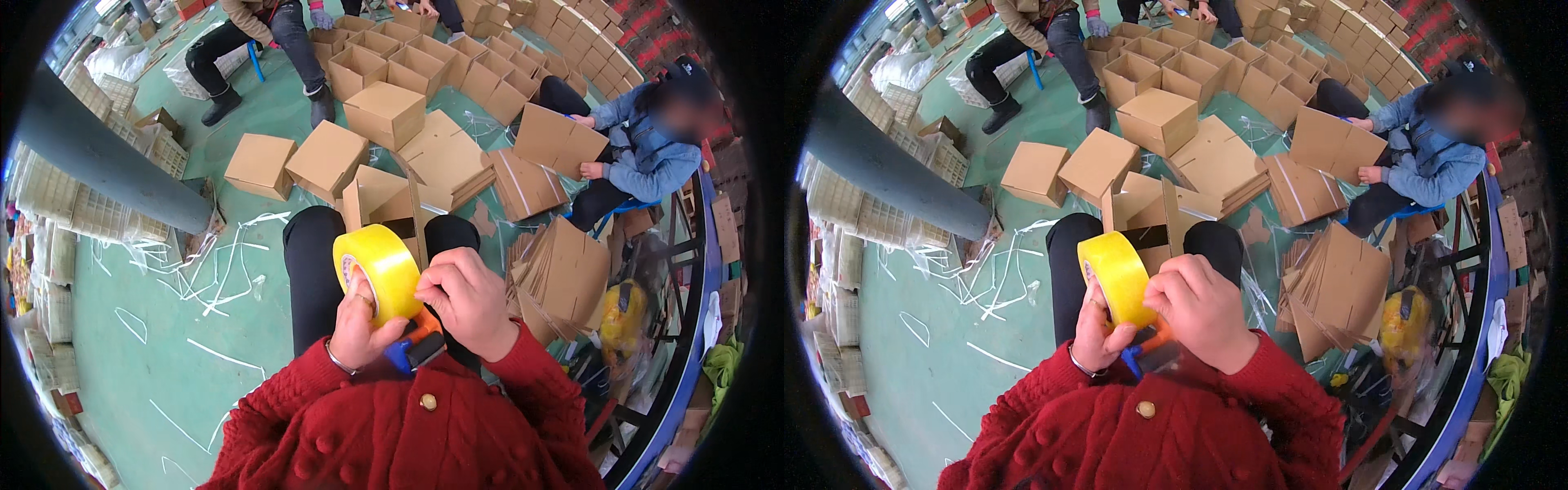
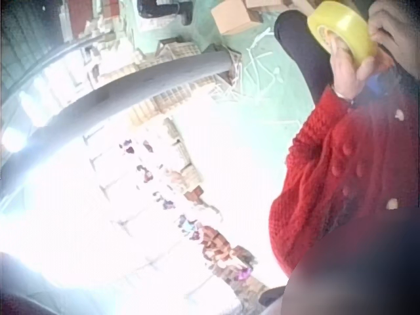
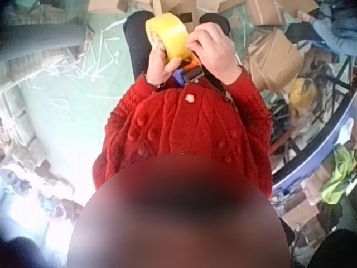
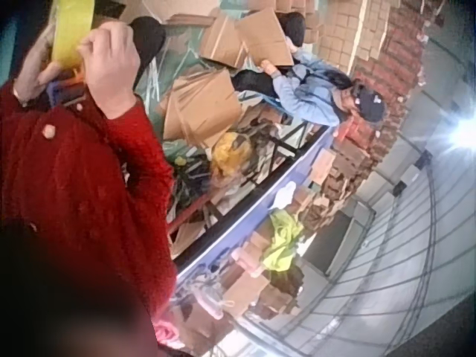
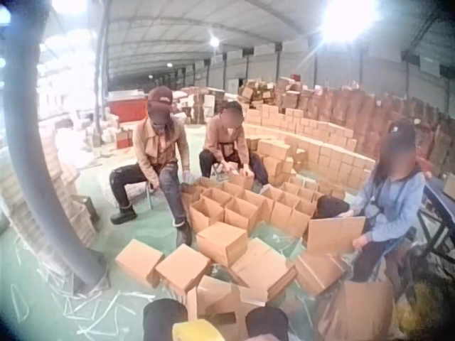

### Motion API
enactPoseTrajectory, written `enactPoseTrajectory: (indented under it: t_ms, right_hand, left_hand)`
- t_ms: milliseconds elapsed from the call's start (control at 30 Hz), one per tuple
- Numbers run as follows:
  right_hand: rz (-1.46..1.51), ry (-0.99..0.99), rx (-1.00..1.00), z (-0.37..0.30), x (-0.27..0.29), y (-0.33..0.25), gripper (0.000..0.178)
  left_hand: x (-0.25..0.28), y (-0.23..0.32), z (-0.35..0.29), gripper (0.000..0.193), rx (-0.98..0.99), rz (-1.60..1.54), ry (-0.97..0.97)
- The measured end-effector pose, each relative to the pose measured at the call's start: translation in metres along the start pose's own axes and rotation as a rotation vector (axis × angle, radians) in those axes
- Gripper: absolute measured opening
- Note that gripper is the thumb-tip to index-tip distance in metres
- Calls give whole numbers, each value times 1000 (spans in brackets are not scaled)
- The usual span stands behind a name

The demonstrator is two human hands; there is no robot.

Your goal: The person assembles flat cardboard boxes by folding the flaps and securing them with yellow packing tape. They repeatedly pick up a tape dispenser, apply tape to the box seams, and place the finished boxes aside. Other workers are visible in the background performing similar tasks.

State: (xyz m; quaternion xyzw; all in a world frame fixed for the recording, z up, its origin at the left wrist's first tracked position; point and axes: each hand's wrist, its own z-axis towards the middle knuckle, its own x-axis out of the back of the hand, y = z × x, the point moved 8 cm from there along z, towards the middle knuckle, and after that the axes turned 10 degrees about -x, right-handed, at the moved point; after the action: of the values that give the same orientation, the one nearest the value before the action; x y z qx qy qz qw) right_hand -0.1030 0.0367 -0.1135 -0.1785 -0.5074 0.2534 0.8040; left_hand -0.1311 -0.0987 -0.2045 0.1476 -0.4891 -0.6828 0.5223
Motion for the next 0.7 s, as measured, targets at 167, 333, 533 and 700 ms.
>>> enactPoseTrajectory:
  t_ms: [167,333,533,700]
  right_hand:
    - [-91,40,26,-5,-8,-6,22]
    - [-62,-41,-10,-8,-18,-5,21]
    - [58,-98,-86,-6,-24,5,19]
    - [247,-219,-246,-5,-28,17,14]
  left_hand:
    - [1,-4,-1,53,108,104,96]
    - [5,-6,1,54,129,176,105]
    - [11,-3,6,56,88,249,129]
    - [11,-5,3,57,88,210,136]
